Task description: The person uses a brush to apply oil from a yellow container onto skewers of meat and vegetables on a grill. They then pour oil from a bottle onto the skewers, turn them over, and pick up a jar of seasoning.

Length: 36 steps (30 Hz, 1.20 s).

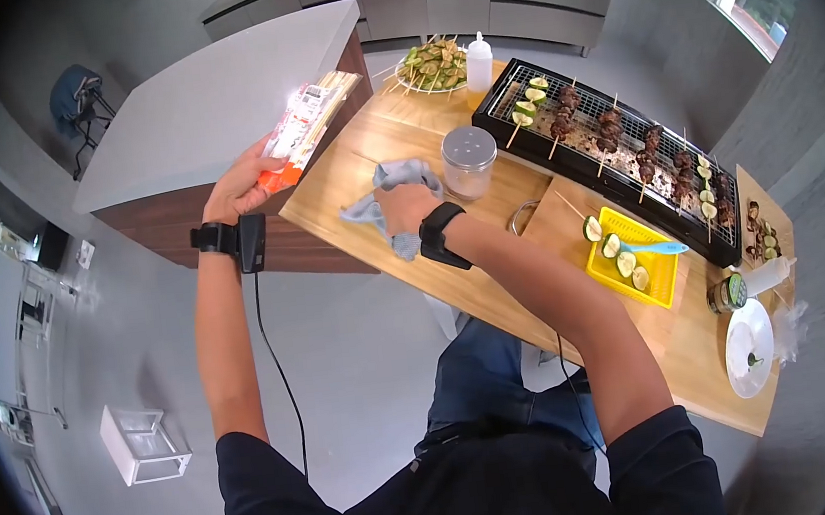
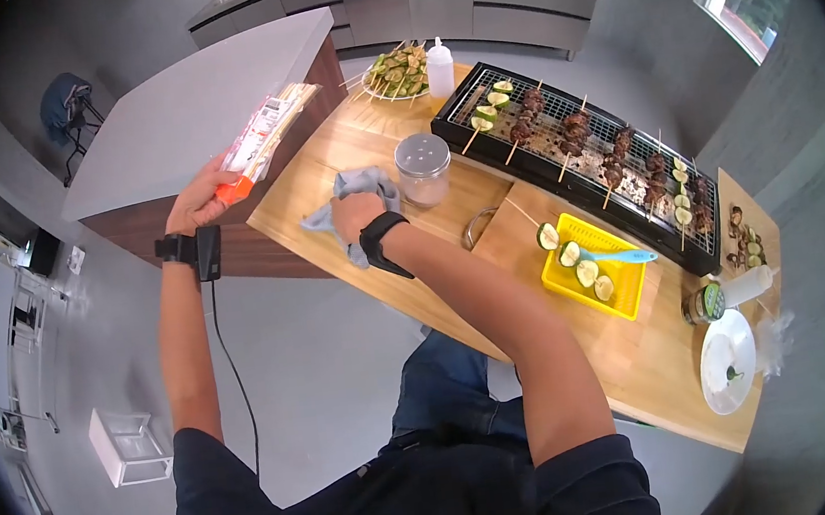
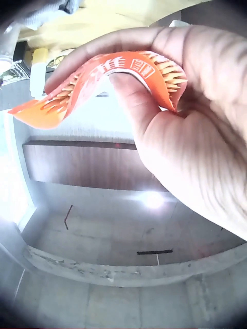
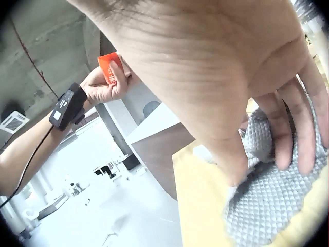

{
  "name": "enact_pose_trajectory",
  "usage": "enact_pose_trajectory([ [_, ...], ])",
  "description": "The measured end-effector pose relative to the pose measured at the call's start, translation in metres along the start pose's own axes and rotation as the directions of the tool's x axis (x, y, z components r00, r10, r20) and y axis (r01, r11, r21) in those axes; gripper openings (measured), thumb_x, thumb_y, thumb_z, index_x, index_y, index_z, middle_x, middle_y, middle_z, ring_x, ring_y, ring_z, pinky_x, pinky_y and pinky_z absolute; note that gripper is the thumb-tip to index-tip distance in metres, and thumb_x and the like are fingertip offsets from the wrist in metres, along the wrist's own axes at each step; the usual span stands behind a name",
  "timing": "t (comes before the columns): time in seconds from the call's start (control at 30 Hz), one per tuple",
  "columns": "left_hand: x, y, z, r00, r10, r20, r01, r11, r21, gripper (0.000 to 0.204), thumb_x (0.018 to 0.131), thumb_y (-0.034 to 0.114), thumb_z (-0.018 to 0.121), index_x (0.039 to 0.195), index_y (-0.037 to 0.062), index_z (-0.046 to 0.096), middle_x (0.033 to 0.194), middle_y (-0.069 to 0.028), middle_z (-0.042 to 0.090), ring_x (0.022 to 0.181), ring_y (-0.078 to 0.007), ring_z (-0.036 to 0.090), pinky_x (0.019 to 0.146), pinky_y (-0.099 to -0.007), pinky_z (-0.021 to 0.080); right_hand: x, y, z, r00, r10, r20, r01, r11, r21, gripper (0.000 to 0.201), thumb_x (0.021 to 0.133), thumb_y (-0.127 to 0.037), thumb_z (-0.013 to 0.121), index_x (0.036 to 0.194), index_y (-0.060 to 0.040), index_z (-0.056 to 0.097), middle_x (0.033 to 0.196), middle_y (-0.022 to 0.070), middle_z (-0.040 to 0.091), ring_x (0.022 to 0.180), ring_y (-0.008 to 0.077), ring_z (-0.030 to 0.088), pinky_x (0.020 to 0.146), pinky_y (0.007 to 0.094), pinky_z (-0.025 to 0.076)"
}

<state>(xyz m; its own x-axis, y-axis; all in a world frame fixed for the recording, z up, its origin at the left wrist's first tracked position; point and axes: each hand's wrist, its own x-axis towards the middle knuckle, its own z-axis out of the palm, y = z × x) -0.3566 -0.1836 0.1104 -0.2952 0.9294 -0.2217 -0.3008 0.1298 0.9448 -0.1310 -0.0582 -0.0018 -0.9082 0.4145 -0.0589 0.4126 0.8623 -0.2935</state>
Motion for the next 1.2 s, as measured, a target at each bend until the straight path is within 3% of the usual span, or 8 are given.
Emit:
enact_pose_trajectory([
  [0.17,0.007,-0.01,-0.016,0.997,0.0,0.076,-0.002,1.0,0.027,0.061,0.09,-0.007,0.052,0.146,-0.0018,0.029,0.133,-0.0186,0.051,0.115,-0.0256,0.059,0.095,-0.0336,0.055,0.035,0.004,0.013,0.995,-0.091,-0.047,0.095,0.992,0.079,0.043,0.077,-0.016,0.067,0.115,0.0013,0.055,0.103,0.023,0.067,0.098,0.0373,0.065,0.081,0.0461,0.053],
  [0.27,0.0,-0.016,-0.014,0.995,0.004,0.099,-0.004,1.0,-0.008,0.062,0.09,-0.007,0.053,0.147,-0.0014,0.028,0.134,-0.0178,0.051,0.116,-0.0241,0.059,0.095,-0.0336,0.055,0.079,0.013,0.027,0.976,0.139,-0.169,-0.123,0.987,0.099,0.033,0.086,-0.018,0.058,0.115,-0.002,0.056,0.107,0.0227,0.066,0.101,0.0384,0.064,0.083,0.0473,0.052],
  [0.33,-0.003,-0.023,-0.014,0.997,0.019,0.077,-0.019,1.0,-0.007,0.06,0.09,-0.009,0.049,0.146,-0.0046,0.027,0.138,-0.0221,0.047,0.12,-0.0262,0.057,0.098,-0.0366,0.053,0.109,0.027,0.022,0.83,0.492,-0.262,-0.437,0.866,0.242,0.028,0.093,-0.021,0.049,0.115,-0.0066,0.057,0.111,0.0199,0.064,0.102,0.0383,0.062,0.082,0.0479,0.051],
  [0.47,-0.006,-0.037,-0.022,0.993,-0.038,0.115,0.04,0.999,-0.01,0.065,0.09,-0.008,0.053,0.149,0.0003,0.027,0.135,-0.0171,0.051,0.117,-0.0224,0.058,0.095,-0.0314,0.053,0.12,0.039,-0.001,0.756,0.614,-0.226,-0.635,0.772,-0.028,0.037,0.099,-0.026,0.04,0.129,-0.009,0.053,0.126,0.0177,0.051,0.113,0.0388,0.05,0.09,0.0559,0.041],
  [0.67,-0.004,-0.072,-0.026,0.986,-0.067,0.15,0.077,0.995,-0.062,0.065,0.089,-0.009,0.054,0.148,0.0005,0.027,0.137,-0.0162,0.05,0.12,-0.0224,0.056,0.098,-0.0329,0.051,0.094,0.024,-0.011,0.734,0.513,-0.444,-0.575,0.818,-0.005,0.032,0.085,-0.019,0.058,0.113,-0.0021,0.06,0.113,0.0224,0.058,0.105,0.0385,0.058,0.076,0.0488,0.052],
  [0.73,0.002,-0.088,-0.03,0.984,-0.051,0.172,0.066,0.994,-0.085,0.065,0.09,-0.009,0.053,0.149,0.0009,0.027,0.138,-0.0165,0.049,0.121,-0.0232,0.056,0.1,-0.0341,0.05,0.06,0.03,-0.04,0.877,0.153,-0.455,-0.176,0.984,-0.007,0.024,0.083,-0.013,0.057,0.101,0.0018,0.062,0.099,0.0264,0.062,0.094,0.0389,0.063,0.074,0.0453,0.054],
  [0.9,0.017,-0.098,-0.01,0.974,-0.085,0.21,0.096,0.994,-0.044,0.064,0.09,-0.009,0.052,0.149,0.002,0.029,0.142,-0.0151,0.047,0.125,-0.0225,0.053,0.103,-0.0331,0.046,0.0,0.072,-0.106,0.794,-0.134,-0.594,0.143,0.989,-0.032,0.013,0.078,-0.009,0.055,0.079,0.0007,0.065,0.084,0.0258,0.066,0.081,0.0403,0.066,0.074,0.049,0.052],
  [1.2,0.055,-0.103,0.023,0.955,-0.227,0.189,0.155,0.93,0.333,0.067,0.088,0.002,0.063,0.148,0.0072,0.035,0.136,-0.0067,0.053,0.12,-0.0146,0.054,0.098,-0.0277,0.045,-0.205,0.13,-0.187,0.859,0.25,-0.446,-0.164,0.961,0.222,0.03,0.088,-0.012,0.057,0.115,0.0011,0.062,0.084,0.0148,0.069,0.072,0.0217,0.068,0.066,0.0338,0.052],
])
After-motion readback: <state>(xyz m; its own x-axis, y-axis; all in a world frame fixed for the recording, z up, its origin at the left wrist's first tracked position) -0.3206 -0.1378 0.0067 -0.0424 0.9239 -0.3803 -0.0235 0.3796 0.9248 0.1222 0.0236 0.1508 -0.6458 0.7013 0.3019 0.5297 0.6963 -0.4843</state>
